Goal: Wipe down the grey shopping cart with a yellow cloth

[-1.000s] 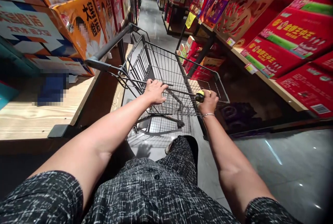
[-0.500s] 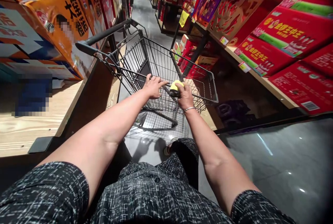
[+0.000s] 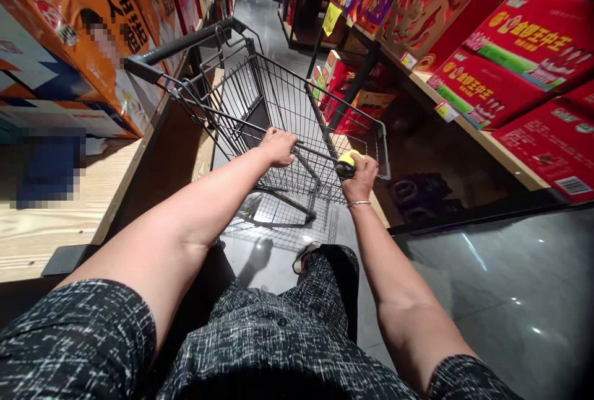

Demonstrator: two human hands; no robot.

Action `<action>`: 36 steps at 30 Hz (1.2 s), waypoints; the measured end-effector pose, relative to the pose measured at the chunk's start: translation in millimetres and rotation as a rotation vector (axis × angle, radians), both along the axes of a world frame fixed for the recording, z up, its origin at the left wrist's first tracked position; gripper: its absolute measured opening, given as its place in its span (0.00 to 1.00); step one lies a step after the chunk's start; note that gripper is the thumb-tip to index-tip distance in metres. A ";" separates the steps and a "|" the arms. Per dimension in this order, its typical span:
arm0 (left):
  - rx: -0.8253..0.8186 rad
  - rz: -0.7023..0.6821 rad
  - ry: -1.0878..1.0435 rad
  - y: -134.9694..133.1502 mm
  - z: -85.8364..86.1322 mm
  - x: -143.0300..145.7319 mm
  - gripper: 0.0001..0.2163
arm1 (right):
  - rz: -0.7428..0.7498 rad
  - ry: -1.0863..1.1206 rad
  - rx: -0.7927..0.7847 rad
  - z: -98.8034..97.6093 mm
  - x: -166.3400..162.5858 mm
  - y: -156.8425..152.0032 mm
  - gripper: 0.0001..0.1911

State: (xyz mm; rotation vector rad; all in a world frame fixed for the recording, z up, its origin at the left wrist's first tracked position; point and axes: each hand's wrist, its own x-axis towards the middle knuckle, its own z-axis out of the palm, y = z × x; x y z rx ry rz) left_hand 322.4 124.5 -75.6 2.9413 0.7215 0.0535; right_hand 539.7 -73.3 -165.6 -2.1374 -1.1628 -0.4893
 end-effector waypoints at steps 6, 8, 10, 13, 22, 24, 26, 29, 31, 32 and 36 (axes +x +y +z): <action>0.028 -0.079 -0.020 3.7 -8.4 0.0 0.30 | 0.354 -0.211 0.007 -0.8 -62.1 62.1 0.30; -0.006 -0.093 -0.051 8.3 -11.4 -1.4 0.27 | 0.372 -0.273 -0.040 -12.5 -67.2 68.6 0.25; -0.041 -0.096 -0.074 10.6 -12.9 -1.5 0.26 | 0.391 -0.293 -0.157 -33.2 -68.0 68.3 0.22; -0.068 -0.090 -0.086 9.6 -12.8 -0.5 0.28 | 0.428 -0.209 -0.476 -76.2 -68.9 56.4 0.21; -0.090 -0.098 -0.084 7.5 -11.5 -0.8 0.31 | 0.418 -0.038 -0.742 -138.9 -69.6 22.1 0.17; -0.084 -0.097 -0.079 8.3 -11.8 -0.8 0.31 | 0.425 -0.066 -0.697 -121.5 -63.2 24.0 0.19; -0.075 -0.094 -0.070 8.6 -12.0 -0.8 0.31 | 0.427 -0.150 -0.535 -92.4 -54.2 25.3 0.20; -0.058 -0.091 -0.053 8.0 -12.2 -0.7 0.33 | 0.389 -0.324 -0.157 -38.4 -38.6 25.5 0.19; -0.047 -0.087 -0.047 7.2 -12.0 -0.5 0.35 | 0.325 -0.384 -0.008 -10.2 -29.9 26.6 0.20; -0.044 -0.082 -0.046 6.8 -11.8 -0.5 0.36 | 0.300 -0.395 0.024 -2.6 -27.0 27.9 0.21; -0.057 -0.053 -0.040 6.0 -11.8 0.1 0.39 | 0.295 -0.346 -0.072 -26.7 -25.7 32.6 0.18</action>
